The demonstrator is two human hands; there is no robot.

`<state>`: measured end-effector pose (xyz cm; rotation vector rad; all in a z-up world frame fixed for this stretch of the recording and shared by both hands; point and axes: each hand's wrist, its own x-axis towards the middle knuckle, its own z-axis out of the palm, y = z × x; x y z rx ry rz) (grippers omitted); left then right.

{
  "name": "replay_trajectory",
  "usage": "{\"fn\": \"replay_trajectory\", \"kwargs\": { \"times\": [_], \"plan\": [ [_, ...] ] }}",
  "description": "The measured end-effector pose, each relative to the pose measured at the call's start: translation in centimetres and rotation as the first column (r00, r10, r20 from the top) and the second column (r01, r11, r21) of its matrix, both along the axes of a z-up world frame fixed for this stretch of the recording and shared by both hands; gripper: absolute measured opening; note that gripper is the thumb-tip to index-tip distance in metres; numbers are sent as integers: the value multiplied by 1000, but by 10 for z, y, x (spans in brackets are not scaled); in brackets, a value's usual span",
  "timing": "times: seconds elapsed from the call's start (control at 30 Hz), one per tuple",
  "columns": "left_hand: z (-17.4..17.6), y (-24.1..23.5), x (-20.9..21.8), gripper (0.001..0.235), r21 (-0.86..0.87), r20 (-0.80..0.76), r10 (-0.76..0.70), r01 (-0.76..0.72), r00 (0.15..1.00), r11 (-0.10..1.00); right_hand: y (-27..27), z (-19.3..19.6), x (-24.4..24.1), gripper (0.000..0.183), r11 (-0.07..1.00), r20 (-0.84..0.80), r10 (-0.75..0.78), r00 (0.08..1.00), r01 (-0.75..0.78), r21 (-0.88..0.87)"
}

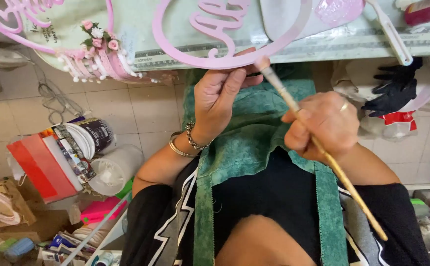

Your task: A person uses a paintbrush to apply pink paint to the edges and surfaces of a circular wooden sign featuring the name 'Alma'.

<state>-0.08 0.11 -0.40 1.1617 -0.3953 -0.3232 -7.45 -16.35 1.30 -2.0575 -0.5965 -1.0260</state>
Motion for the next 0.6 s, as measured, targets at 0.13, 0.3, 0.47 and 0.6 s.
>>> {"fn": "replay_trajectory", "kwargs": {
  "times": [0.13, 0.3, 0.47, 0.6],
  "plan": [
    [9, 0, 1, 23, 11, 7, -31, 31, 999, 999, 1, 1, -2, 13, 999, -81, 1, 997, 2, 36],
    [9, 3, 1, 26, -8, -27, -36, 35, 999, 999, -16, -15, 16, 9, 984, 128, 5, 992, -28, 177],
    [6, 13, -1, 27, -12, -37, -19, 18, 999, 1000, -6, -8, 3, 7, 990, 75, -22, 997, 11, 137],
    [-2, 20, -3, 31, 1, -18, 65, -65, 998, 998, -7, -28, 10, 9, 973, 37, 86, 996, -92, 210]
  ]
}}
